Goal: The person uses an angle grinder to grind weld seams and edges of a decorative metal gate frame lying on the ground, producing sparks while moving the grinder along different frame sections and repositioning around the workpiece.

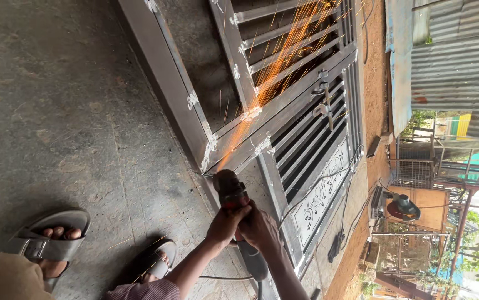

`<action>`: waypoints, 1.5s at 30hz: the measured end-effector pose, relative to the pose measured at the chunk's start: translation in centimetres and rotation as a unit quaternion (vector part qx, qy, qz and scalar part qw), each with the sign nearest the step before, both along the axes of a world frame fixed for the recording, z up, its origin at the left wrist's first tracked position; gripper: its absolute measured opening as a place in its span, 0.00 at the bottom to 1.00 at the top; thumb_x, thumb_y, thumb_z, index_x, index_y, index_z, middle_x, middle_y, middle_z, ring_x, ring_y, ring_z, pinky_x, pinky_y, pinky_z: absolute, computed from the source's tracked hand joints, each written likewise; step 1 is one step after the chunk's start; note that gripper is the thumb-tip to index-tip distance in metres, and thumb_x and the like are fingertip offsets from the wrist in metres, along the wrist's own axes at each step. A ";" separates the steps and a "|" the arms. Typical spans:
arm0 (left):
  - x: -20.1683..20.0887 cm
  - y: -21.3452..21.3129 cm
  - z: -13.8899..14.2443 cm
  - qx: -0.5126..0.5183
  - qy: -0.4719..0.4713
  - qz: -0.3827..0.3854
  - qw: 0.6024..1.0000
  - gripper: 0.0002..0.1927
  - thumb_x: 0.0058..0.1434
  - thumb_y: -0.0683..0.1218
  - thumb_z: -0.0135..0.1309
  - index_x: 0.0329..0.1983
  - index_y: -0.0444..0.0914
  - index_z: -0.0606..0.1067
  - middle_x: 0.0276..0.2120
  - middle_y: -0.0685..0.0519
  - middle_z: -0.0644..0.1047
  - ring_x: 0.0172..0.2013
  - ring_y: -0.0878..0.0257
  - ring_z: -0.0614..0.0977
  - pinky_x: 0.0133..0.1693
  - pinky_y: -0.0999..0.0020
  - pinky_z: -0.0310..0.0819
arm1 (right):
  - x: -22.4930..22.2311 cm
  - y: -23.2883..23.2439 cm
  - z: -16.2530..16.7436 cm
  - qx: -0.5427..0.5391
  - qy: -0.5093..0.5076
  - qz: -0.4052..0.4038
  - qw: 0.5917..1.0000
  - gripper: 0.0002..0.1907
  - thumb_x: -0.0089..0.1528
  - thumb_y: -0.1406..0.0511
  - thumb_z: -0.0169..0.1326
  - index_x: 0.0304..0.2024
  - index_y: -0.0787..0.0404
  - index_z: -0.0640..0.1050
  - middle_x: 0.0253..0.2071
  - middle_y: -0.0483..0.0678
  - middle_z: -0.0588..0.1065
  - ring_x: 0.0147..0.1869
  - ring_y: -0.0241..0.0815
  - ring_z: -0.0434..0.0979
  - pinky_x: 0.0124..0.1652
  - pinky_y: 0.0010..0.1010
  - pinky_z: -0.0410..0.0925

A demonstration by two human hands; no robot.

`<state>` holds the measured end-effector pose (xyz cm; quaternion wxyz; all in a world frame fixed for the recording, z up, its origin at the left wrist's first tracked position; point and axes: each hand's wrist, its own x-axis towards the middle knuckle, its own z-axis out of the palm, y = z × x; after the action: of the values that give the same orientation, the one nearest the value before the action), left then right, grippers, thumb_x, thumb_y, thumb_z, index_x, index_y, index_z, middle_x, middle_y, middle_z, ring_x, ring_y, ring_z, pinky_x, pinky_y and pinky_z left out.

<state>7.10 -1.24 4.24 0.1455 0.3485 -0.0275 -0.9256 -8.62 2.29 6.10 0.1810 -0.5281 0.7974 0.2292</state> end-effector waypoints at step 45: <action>-0.7 0.5 -1.1 -0.142 -0.049 0.156 0.976 0.37 0.54 0.65 0.62 0.60 0.37 0.75 0.46 0.45 0.85 0.47 0.55 0.85 0.48 0.63 0.78 | -1.0 0.9 -1.9 -0.040 -0.003 0.030 0.999 0.24 0.59 0.54 0.51 0.57 0.49 0.73 0.35 0.58 0.81 0.41 0.64 0.81 0.38 0.53 0.72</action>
<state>6.43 -0.75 3.16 0.3345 0.3694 -0.1106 -0.8599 -9.66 3.23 4.24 0.1548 -0.5590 0.7894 0.2008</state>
